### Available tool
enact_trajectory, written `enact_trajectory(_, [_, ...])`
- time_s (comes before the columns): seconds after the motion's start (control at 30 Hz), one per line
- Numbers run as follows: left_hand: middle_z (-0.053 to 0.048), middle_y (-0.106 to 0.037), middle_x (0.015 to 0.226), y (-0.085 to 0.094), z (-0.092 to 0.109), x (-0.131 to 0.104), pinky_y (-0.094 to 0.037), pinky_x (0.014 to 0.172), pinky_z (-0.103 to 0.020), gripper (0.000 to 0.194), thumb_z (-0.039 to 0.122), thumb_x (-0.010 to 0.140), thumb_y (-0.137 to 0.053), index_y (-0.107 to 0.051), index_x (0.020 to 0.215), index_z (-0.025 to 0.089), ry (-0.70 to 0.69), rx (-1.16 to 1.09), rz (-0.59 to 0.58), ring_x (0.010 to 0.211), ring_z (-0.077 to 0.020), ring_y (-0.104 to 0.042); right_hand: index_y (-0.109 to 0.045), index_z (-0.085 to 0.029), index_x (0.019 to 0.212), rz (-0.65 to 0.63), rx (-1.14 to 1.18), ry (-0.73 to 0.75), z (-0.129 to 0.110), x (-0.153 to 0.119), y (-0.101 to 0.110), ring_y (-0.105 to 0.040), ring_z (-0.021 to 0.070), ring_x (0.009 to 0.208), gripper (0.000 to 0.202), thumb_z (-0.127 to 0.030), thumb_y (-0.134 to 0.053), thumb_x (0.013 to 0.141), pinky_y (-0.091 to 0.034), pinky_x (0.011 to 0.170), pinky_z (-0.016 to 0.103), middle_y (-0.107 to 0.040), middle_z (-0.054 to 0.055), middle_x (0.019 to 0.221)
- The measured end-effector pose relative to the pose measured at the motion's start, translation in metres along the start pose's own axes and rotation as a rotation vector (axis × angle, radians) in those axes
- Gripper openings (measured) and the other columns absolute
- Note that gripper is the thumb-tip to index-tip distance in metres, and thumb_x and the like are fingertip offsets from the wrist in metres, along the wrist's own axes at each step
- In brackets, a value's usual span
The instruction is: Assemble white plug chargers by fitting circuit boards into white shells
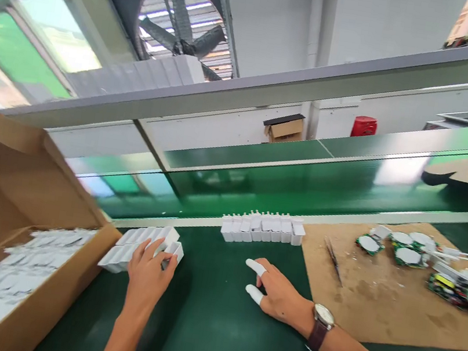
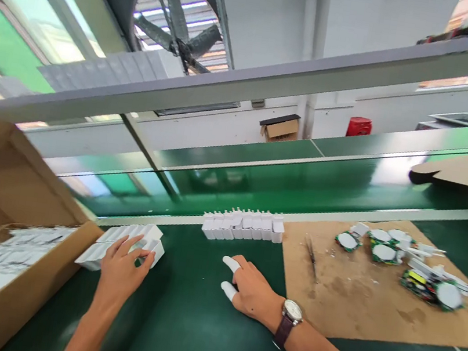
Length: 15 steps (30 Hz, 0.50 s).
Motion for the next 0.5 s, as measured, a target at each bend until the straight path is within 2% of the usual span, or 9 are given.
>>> enact_trajectory(0.07, [-0.016,-0.069,0.124,-0.007,0.035,0.004,-0.05,0.102,-0.061,0.028,0.036,0.092,-0.053,-0.065,0.07,0.022,-0.154,-0.166,-0.024,0.124,-0.0374,-0.059,-0.05,-0.021,0.146,-0.038,-0.008,-0.022,-0.003,0.002,0.0,-0.059,0.0189,0.079,0.057,-0.022,-0.066,0.091,-0.054,0.077,0.034,-0.063,0.007,0.109])
enact_trajectory(0.17, [-0.015,-0.071,0.122,-0.017,0.087,0.012,-0.054,0.098,-0.054,0.03,0.04,0.09,-0.054,-0.057,0.064,0.024,-0.33,-0.338,-0.069,0.119,-0.0359,-0.063,-0.059,-0.017,0.136,-0.086,-0.03,-0.061,-0.007,0.005,0.005,-0.063,0.0204,0.087,0.048,-0.025,-0.07,0.09,-0.054,0.083,0.033,-0.064,0.009,0.114])
enact_trajectory(0.27, [-0.013,-0.075,0.115,-0.031,0.12,0.017,-0.059,0.087,-0.047,0.032,0.041,0.086,-0.053,-0.052,0.057,0.026,-0.43,-0.397,-0.143,0.11,-0.0349,-0.068,-0.064,-0.018,0.13,-0.223,-0.084,-0.076,-0.014,0.001,0.016,-0.067,0.0185,0.084,0.042,-0.032,-0.072,0.091,-0.055,0.081,0.03,-0.064,0.01,0.124])
enact_trajectory(0.37, [-0.009,-0.078,0.105,-0.047,0.129,0.018,-0.059,0.065,-0.036,0.035,0.044,0.084,-0.053,-0.054,0.054,0.026,-0.437,-0.432,-0.243,0.087,-0.0294,-0.073,-0.06,-0.018,0.135,-0.247,-0.182,-0.061,-0.018,-0.016,0.048,-0.07,0.0217,0.096,0.044,-0.037,-0.066,0.096,-0.055,0.086,0.032,-0.063,0.012,0.133])
enact_trajectory(0.43, [-0.008,-0.078,0.104,-0.053,0.127,0.016,-0.055,0.053,-0.031,0.04,0.053,0.085,-0.056,-0.06,0.056,0.026,-0.405,-0.492,-0.28,0.078,-0.0266,-0.074,-0.058,-0.018,0.138,-0.145,-0.286,-0.092,-0.009,-0.032,0.082,-0.066,0.0254,0.114,0.044,-0.036,-0.064,0.098,-0.053,0.096,0.035,-0.063,0.012,0.135])
enact_trajectory(0.5, [-0.008,-0.077,0.106,-0.052,0.124,0.015,-0.053,0.049,-0.029,0.043,0.065,0.081,-0.062,-0.068,0.063,0.026,-0.358,-0.585,-0.27,0.074,-0.0258,-0.074,-0.06,-0.019,0.134,0.007,-0.404,-0.229,0.012,-0.053,0.123,-0.063,0.0266,0.119,0.041,-0.033,-0.066,0.096,-0.05,0.104,0.038,-0.065,0.012,0.131])
Point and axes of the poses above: each hand's wrist, its own x-axis towards the middle knuckle, its own y-axis out of the back of the hand, z = x × y, the point moved 6 cm from there along x, towards the middle knuckle
